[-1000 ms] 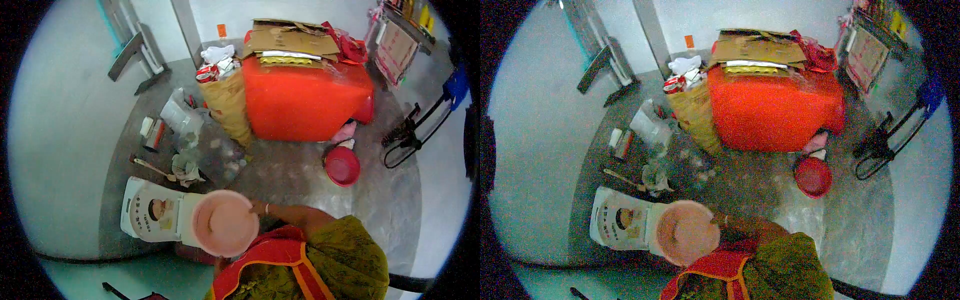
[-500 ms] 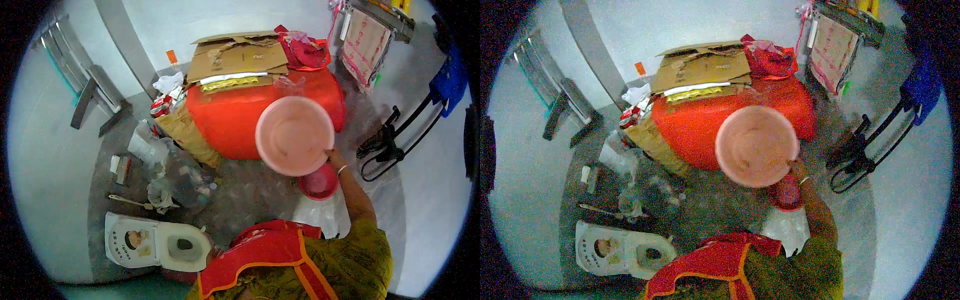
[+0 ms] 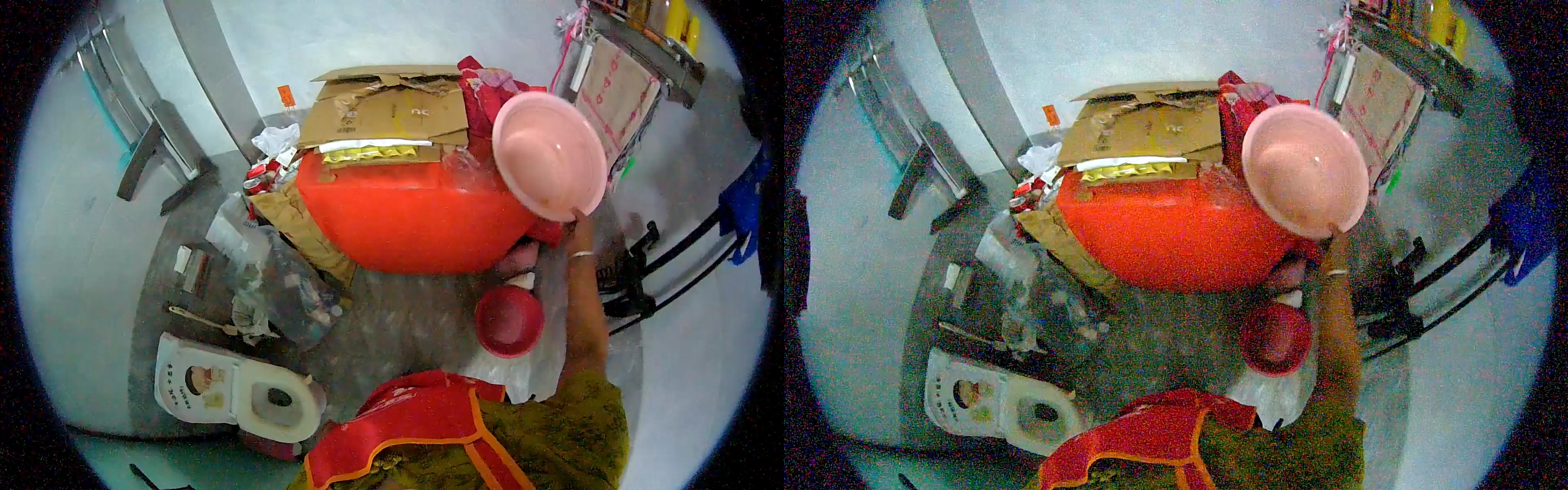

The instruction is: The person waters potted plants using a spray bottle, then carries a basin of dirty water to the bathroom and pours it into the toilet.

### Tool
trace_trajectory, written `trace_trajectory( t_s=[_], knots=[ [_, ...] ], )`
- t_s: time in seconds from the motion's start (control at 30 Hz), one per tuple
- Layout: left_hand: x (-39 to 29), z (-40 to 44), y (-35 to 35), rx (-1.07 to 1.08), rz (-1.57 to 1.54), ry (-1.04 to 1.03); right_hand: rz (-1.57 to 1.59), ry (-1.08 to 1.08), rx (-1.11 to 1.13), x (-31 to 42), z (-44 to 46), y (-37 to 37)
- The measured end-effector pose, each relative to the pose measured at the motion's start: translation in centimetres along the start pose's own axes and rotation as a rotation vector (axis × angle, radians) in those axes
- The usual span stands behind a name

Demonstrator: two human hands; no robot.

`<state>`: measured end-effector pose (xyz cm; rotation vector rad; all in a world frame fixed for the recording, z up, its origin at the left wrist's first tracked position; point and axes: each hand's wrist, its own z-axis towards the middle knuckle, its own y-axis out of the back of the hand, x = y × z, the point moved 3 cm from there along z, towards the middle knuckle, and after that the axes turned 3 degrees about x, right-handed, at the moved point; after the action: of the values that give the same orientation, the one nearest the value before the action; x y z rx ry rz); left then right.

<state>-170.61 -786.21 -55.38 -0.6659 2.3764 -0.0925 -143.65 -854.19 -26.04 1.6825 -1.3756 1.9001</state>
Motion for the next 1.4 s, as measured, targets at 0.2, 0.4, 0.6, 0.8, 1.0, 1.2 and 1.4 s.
trace_trajectory(
  t_s=[0.2, 0.4, 0.6, 0.8, 1.0, 1.2, 1.4],
  knots=[
    [-0.3, -0.1, -2.1, -0.05, 0.045, -0.006, 0.09, 0.06, 0.11, 5.8, 9.8, -9.2],
    [-1.1, -0.3, -4.5, -0.106, 0.097, -0.024, 0.188, 0.106, 0.274, 7.5, 14.8, -21.9],
    [-1.8, -1.1, -5.4, -0.18, 0.139, -0.038, 0.026, 0.152, 0.45, 2.6, 16.3, -35.3],
    [-2.2, -2.3, -5.1, -0.259, 0.159, -0.052, 0.325, -0.158, 0.494, -4.9, 12.1, -44.7],
    [-0.9, -4.5, -3.0, -0.323, 0.14, -0.074, 0.028, -0.183, 0.702, -11.4, 10.0, -45.4],
    [7.5, -9.6, 1.4, -0.436, 0.204, -0.182, -0.438, 0.017, 1.155, -23.2, -4.5, -38.7],
    [26.4, -21.0, -1.6, -0.701, 0.156, -0.19, -0.723, -0.496, 2.144, -44.2, -31.5, -13.2]
  ],
)
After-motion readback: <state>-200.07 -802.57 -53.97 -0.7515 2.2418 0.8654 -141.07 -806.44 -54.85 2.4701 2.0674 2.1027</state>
